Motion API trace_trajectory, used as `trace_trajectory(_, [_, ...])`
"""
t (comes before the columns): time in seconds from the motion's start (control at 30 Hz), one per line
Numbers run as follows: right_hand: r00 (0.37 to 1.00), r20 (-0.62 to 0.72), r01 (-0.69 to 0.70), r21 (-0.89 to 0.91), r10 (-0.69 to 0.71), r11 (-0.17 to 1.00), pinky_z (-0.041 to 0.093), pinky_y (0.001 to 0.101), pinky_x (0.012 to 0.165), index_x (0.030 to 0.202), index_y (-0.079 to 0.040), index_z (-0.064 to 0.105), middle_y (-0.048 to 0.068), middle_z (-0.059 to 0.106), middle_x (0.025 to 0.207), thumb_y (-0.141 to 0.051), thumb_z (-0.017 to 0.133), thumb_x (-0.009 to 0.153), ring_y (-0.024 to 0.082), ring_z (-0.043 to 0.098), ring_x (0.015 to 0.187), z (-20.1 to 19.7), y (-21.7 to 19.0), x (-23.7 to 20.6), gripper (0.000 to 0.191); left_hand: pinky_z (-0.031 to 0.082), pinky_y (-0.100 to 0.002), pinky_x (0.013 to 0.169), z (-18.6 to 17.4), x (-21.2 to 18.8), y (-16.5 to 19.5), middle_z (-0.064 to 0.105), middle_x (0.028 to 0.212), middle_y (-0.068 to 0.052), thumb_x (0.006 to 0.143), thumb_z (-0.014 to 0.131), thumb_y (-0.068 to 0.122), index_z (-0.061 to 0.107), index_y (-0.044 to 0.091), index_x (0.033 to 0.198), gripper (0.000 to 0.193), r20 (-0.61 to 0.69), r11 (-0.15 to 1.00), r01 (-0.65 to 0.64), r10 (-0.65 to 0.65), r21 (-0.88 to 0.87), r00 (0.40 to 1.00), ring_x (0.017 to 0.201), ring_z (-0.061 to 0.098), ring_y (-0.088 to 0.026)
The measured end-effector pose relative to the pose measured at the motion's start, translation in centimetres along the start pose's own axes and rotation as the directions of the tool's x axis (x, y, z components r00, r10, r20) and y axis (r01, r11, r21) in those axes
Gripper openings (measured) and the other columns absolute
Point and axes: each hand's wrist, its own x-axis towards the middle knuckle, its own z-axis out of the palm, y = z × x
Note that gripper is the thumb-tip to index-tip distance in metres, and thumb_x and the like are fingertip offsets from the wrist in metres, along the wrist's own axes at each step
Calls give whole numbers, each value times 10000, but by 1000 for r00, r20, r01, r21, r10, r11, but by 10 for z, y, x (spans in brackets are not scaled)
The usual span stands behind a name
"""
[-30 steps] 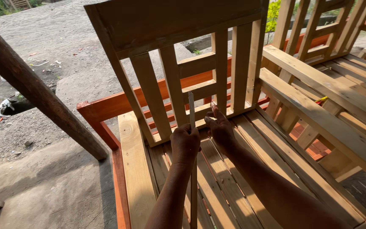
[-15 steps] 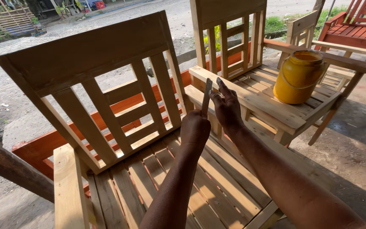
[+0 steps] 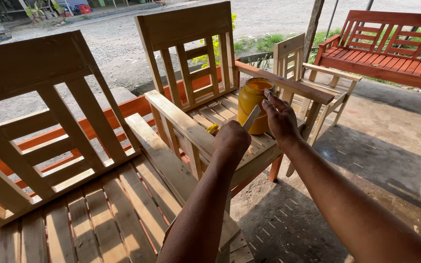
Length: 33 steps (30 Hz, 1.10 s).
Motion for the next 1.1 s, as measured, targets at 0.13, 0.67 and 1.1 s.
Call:
trace_trajectory(0.13, [1000,-26,7,-17,-7,1000,418,314,1114,1423,-98,622,135,631,1432,-298,626,983,195,590,1317,-41,16,30,483,559,-472,947,21,10,43,738,1139,-201,868,673,252,754,66,1082,295,-5,996,-82,82,40,997,1107,702,-377])
trace_trajectory(0.67, [997,50,49,84,-53,995,482,299,998,1267,-18,711,102,685,1278,-250,609,988,188,645,1152,-75,108,194,377,582,-464,866,79,177,119,763,1139,-150,988,577,280,785,154,1111,272,-140,900,-92,166,426,976,1081,726,-339])
trace_trajectory(1.1, [974,200,86,97,-104,992,473,307,1028,1181,-86,771,93,686,1235,-286,598,1007,194,656,1165,-117,183,349,317,629,-577,760,137,336,186,743,1228,-110,901,739,142,714,155,1267,366,-133,710,176,-116,682,984,1092,750,-351])
